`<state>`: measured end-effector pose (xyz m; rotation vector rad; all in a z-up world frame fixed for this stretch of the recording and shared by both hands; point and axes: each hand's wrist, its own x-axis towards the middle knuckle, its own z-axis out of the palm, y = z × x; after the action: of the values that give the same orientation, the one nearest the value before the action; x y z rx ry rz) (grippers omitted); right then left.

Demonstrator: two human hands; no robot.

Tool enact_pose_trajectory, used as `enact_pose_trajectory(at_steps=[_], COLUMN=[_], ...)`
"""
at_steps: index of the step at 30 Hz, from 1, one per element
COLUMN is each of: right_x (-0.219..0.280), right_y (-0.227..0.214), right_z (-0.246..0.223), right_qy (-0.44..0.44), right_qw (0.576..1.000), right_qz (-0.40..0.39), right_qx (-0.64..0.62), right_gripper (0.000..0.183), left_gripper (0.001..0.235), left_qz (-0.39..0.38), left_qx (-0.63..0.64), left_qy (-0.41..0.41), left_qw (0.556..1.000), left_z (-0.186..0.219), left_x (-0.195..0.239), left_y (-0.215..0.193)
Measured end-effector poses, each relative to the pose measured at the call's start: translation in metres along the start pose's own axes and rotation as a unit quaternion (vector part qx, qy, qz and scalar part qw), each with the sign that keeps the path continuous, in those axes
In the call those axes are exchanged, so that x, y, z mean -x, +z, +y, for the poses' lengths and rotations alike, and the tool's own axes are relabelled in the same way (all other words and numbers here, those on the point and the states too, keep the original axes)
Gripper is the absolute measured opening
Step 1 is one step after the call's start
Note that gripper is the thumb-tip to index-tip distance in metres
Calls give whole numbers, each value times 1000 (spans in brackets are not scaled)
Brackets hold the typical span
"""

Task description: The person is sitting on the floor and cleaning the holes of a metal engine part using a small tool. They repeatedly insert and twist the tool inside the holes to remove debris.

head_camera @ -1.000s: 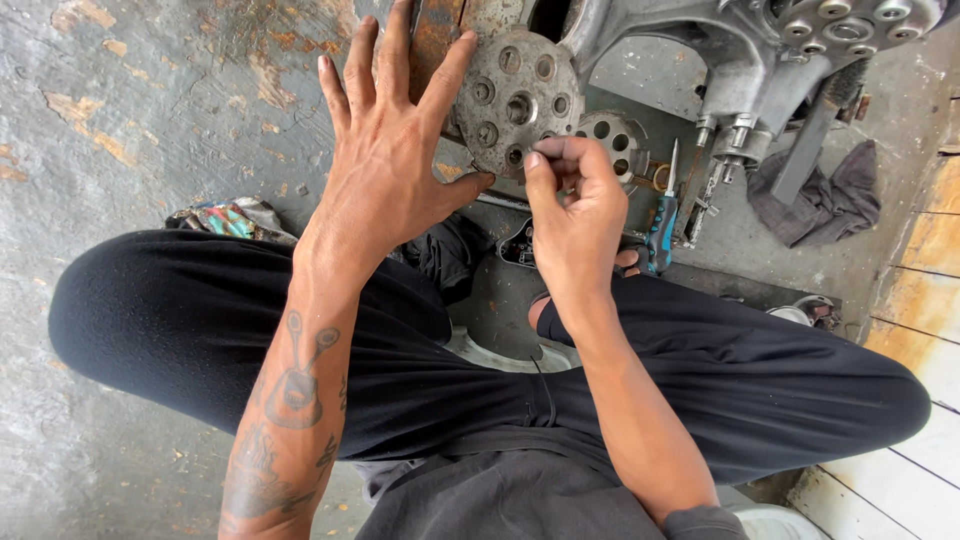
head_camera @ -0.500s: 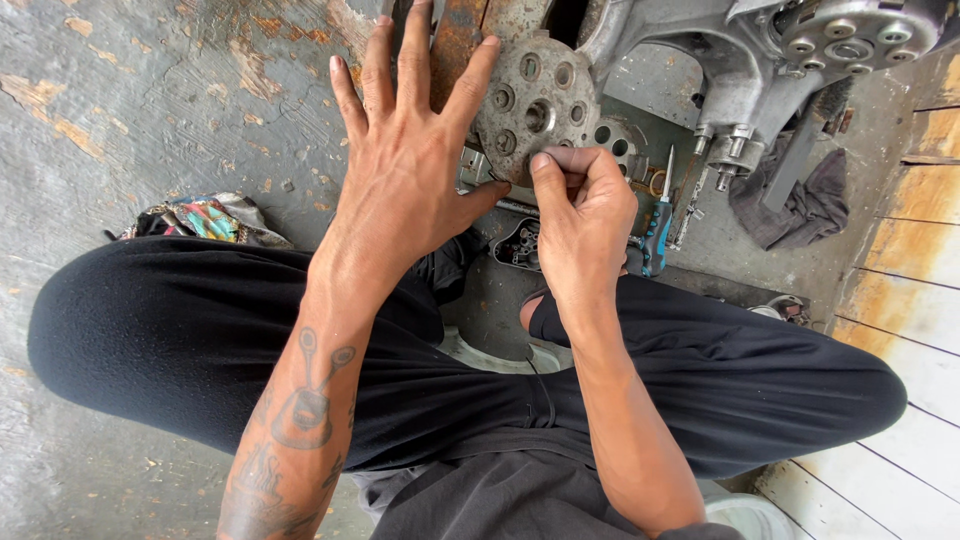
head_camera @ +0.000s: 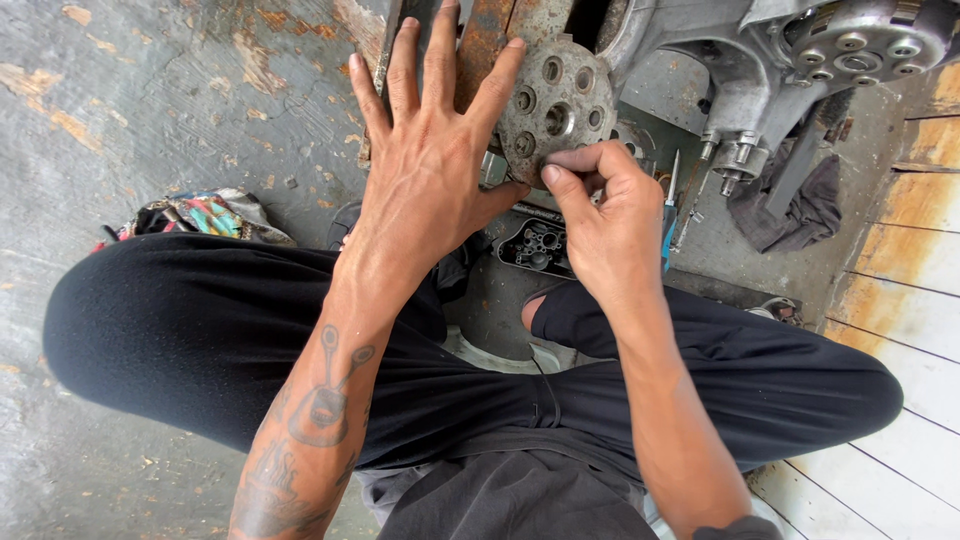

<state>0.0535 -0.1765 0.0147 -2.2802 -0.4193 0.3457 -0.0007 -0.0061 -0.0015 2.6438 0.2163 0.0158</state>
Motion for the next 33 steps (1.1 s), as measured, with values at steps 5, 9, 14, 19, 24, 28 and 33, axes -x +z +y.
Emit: enact_pose_trajectory(at_steps=[5, 9, 14, 19, 24, 28, 33], right_x=[-13, -31, -12, 12, 44, 46, 24], right_y=[-27, -52, -48, -20, 2, 1, -14], right_z=[14, 31, 37, 25, 28, 37, 39], right_qy=[-273, -403, -132, 213, 35, -10, -84], right_qw=[939, 863, 987, 972, 978, 972, 979], right_qz=[-75, -82, 36, -4, 45, 17, 22], right_qx=[198, 294, 82, -101, -200, -233, -182], right_gripper=[6, 13, 8, 20, 42, 14, 17], left_gripper=[104, 106, 106, 107, 100, 97, 100], left_qz=[1, -12, -23, -35, -14, -10, 44], left_qx=[0, 13, 16, -2, -16, 11, 15], left_qy=[0, -1, -1, 15, 45, 50, 9], left_qw=[1000, 1000, 1000, 999, 999, 999, 999], left_z=[-2, 0, 1, -1, -1, 0, 12], left_x=[2, 2, 3, 1, -3, -5, -1], left_y=[0, -2, -4, -8, -11, -7, 0])
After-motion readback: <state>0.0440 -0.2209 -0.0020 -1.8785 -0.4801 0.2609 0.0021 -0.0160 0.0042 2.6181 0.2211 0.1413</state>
